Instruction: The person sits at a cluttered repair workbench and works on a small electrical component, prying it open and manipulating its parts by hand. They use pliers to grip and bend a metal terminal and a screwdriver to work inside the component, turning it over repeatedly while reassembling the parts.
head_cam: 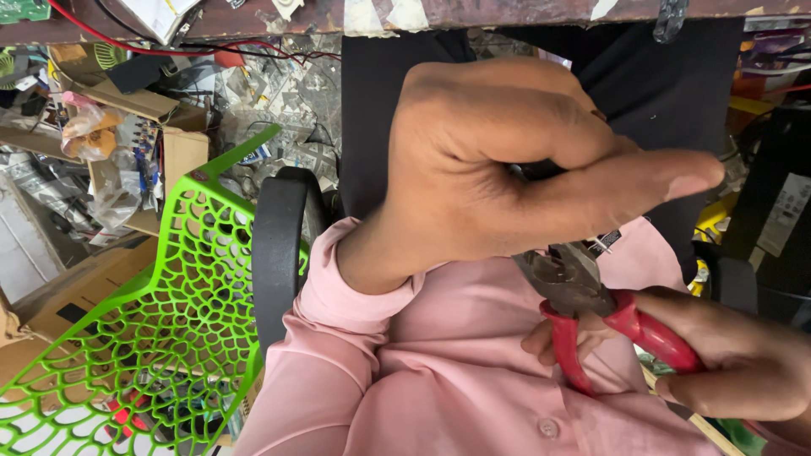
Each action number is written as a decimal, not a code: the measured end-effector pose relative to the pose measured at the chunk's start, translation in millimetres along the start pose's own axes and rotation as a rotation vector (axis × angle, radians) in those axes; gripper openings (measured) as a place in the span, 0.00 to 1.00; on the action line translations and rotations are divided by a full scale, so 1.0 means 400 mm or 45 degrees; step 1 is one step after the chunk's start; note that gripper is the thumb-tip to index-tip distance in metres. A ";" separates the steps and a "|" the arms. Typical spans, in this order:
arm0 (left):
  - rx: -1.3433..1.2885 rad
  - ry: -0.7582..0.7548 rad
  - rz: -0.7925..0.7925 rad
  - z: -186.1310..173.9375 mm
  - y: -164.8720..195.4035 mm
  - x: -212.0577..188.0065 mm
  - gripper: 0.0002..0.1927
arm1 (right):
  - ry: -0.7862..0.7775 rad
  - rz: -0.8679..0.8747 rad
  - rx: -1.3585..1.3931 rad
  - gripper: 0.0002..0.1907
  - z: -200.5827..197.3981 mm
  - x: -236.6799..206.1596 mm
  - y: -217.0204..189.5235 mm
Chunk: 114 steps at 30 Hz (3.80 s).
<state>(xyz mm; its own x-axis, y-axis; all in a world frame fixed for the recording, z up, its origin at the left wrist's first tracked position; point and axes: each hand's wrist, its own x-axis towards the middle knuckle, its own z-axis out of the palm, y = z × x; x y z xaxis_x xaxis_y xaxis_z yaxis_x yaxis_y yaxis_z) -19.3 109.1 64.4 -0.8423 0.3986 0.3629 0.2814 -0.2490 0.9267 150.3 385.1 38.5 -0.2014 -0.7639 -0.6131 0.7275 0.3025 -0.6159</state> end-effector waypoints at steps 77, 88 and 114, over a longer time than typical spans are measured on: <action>0.387 -0.005 -0.151 -0.018 0.017 0.064 0.16 | 0.034 -0.438 0.539 0.49 0.020 0.115 -0.138; 0.295 0.033 -0.134 -0.012 -0.014 0.050 0.17 | 0.143 -0.373 0.515 0.55 0.020 0.126 -0.131; 0.290 0.201 -0.173 -0.044 -0.047 0.028 0.15 | 0.061 -0.376 0.370 0.47 -0.024 0.111 -0.113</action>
<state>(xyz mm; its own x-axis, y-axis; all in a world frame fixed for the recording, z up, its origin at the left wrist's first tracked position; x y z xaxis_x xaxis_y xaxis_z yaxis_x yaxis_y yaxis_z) -42.2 102.8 49.4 -0.9353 0.2678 0.2314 0.2425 0.0087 0.9701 102.1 343.0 34.1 -0.4544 -0.7644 -0.4574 0.7872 -0.1042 -0.6078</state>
